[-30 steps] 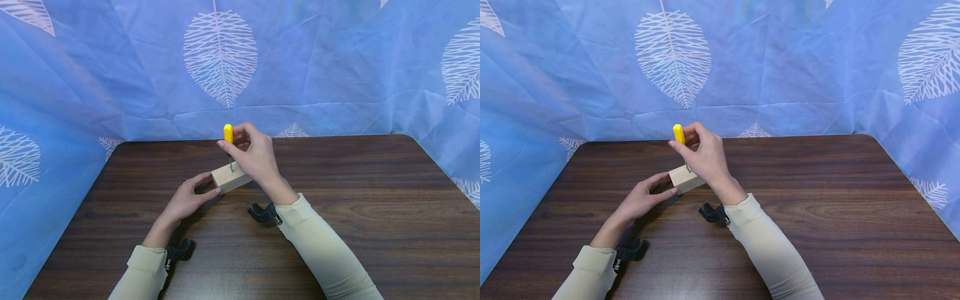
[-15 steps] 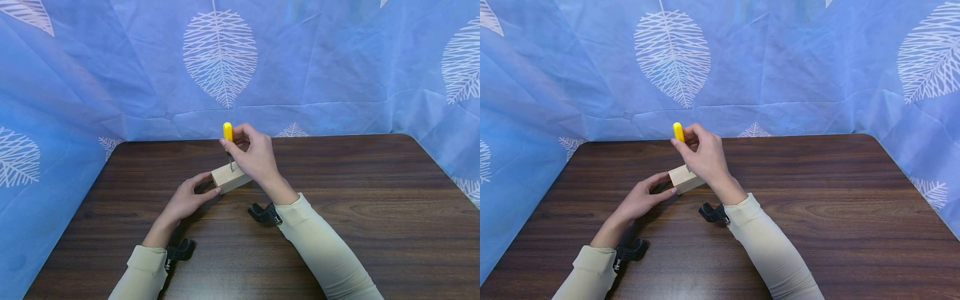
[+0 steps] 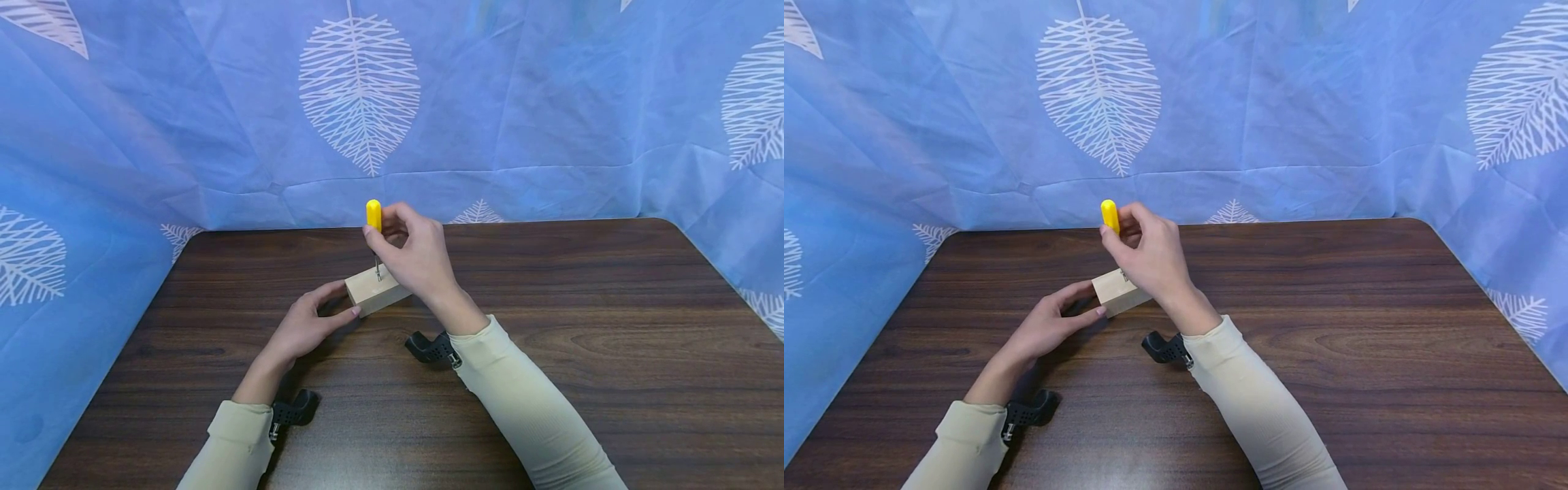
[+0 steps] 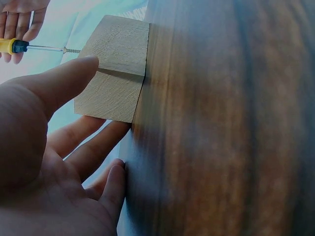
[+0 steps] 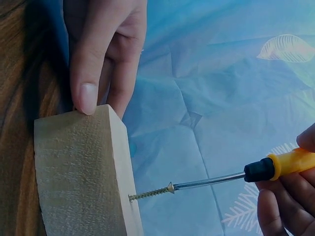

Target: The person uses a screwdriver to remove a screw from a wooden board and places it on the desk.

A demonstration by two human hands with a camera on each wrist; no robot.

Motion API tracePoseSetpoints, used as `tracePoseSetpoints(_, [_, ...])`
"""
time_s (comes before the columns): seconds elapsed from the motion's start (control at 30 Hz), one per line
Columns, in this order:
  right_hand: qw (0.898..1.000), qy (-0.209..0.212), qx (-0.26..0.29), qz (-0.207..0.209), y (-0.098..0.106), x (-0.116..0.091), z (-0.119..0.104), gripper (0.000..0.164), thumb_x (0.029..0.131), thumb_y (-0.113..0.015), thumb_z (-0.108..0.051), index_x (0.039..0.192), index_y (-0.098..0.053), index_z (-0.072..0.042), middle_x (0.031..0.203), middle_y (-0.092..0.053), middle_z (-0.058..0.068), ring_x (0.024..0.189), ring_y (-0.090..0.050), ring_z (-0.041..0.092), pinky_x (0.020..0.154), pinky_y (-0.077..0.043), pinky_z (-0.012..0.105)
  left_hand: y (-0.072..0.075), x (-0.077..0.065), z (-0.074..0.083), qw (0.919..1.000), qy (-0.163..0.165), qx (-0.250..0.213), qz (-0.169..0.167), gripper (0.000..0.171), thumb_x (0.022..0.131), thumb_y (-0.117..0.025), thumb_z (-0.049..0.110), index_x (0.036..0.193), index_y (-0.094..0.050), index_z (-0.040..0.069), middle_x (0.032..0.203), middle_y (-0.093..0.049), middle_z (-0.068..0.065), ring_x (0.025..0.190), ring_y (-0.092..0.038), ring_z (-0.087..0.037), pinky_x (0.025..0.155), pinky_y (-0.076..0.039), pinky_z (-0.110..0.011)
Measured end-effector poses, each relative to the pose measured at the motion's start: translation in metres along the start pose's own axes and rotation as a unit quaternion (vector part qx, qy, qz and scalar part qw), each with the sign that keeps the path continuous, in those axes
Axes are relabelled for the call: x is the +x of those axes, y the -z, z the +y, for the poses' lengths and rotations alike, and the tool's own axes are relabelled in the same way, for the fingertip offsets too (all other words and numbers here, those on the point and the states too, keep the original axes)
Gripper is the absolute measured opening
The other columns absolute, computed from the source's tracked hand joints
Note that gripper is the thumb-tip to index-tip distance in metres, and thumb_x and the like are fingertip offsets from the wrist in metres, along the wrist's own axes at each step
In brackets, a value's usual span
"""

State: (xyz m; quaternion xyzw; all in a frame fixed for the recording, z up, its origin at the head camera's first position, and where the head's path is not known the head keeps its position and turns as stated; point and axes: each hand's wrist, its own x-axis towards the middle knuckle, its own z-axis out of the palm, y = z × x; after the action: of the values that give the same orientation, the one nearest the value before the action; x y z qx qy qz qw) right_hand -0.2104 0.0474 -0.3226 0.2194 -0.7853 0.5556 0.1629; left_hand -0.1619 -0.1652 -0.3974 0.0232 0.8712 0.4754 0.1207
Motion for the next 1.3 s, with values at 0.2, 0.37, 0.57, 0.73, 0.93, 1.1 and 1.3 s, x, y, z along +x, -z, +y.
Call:
tracePoseSetpoints(0.2, [1.0, 0.0, -0.002, -0.002, -0.0013, 0.0004, 0.0011, 0.021, 0.099, -0.08, -0.021, 0.111, -0.074, -0.005, 0.102, -0.081, 0.008, 0.085, -0.074, 0.016, 0.081, -0.063, 0.031, -0.0003, 0.0001, 0.0005, 1.0, 0.002, 0.001, 0.0, 0.072, 0.102, -0.076, 0.041, 0.164, -0.047, 0.019, 0.165, -0.053, -0.01, 0.16, -0.039, -0.037, 0.128, -0.031, -0.067])
tracePoseSetpoints(0.37, [1.0, 0.004, -0.009, -0.005, -0.0021, -0.0002, 0.0016, 0.019, 0.1, -0.079, -0.022, 0.109, -0.076, -0.006, 0.1, -0.081, 0.006, 0.085, -0.075, 0.014, 0.081, -0.064, 0.032, -0.0004, 0.0002, 0.0014, 1.0, 0.004, 0.004, 0.0, 0.072, 0.102, -0.076, 0.041, 0.164, -0.047, 0.019, 0.165, -0.052, -0.01, 0.16, -0.038, -0.037, 0.128, -0.03, -0.068])
tracePoseSetpoints(0.57, [0.999, 0.021, -0.033, 0.003, -0.0017, -0.0002, 0.0028, 0.017, 0.101, -0.077, -0.02, 0.113, -0.08, -0.007, 0.099, -0.08, 0.004, 0.084, -0.075, 0.014, 0.082, -0.063, 0.033, -0.0007, 0.0005, 0.0016, 1.0, 0.004, 0.006, 0.002, 0.071, 0.102, -0.075, 0.041, 0.164, -0.047, 0.019, 0.165, -0.053, -0.01, 0.16, -0.039, -0.038, 0.127, -0.03, -0.069])
tracePoseSetpoints(0.73, [1.0, 0.012, -0.018, 0.002, -0.0016, 0.0003, 0.0042, 0.026, 0.1, -0.077, -0.016, 0.123, -0.075, -0.004, 0.105, -0.08, 0.008, 0.089, -0.076, 0.016, 0.084, -0.063, 0.03, -0.0007, 0.0004, 0.0018, 1.0, 0.004, 0.006, 0.002, 0.072, 0.102, -0.076, 0.041, 0.164, -0.047, 0.019, 0.164, -0.054, -0.01, 0.16, -0.039, -0.037, 0.128, -0.03, -0.068])
tracePoseSetpoints(0.93, [1.0, 0.005, -0.011, 0.002, -0.0009, 0.0007, 0.0043, 0.02, 0.098, -0.077, -0.013, 0.116, -0.072, -0.005, 0.103, -0.078, 0.008, 0.086, -0.073, 0.016, 0.082, -0.06, 0.027, -0.0007, -0.0006, 0.0023, 1.0, 0.002, 0.003, 0.001, 0.072, 0.102, -0.076, 0.04, 0.164, -0.047, 0.019, 0.164, -0.054, -0.01, 0.159, -0.04, -0.037, 0.127, -0.031, -0.067])
tracePoseSetpoints(1.1, [1.0, -0.014, -0.011, 0.0, -0.0004, 0.0008, 0.0032, 0.017, 0.099, -0.072, -0.012, 0.114, -0.07, -0.006, 0.101, -0.076, 0.007, 0.086, -0.07, 0.017, 0.083, -0.059, 0.029, -0.0006, -0.001, 0.0026, 1.0, 0.003, 0.003, 0.001, 0.072, 0.102, -0.076, 0.041, 0.164, -0.047, 0.019, 0.164, -0.053, -0.01, 0.159, -0.04, -0.037, 0.127, -0.032, -0.067])
tracePoseSetpoints(1.3, [0.999, -0.031, -0.023, -0.015, 0.0001, 0.0003, 0.0014, 0.016, 0.1, -0.066, -0.015, 0.114, -0.066, -0.005, 0.099, -0.072, 0.007, 0.085, -0.066, 0.019, 0.082, -0.059, 0.033, -0.0006, -0.0008, 0.0022, 1.0, 0.004, 0.005, 0.001, 0.071, 0.102, -0.075, 0.041, 0.164, -0.047, 0.019, 0.164, -0.053, -0.01, 0.159, -0.04, -0.037, 0.127, -0.032, -0.068])
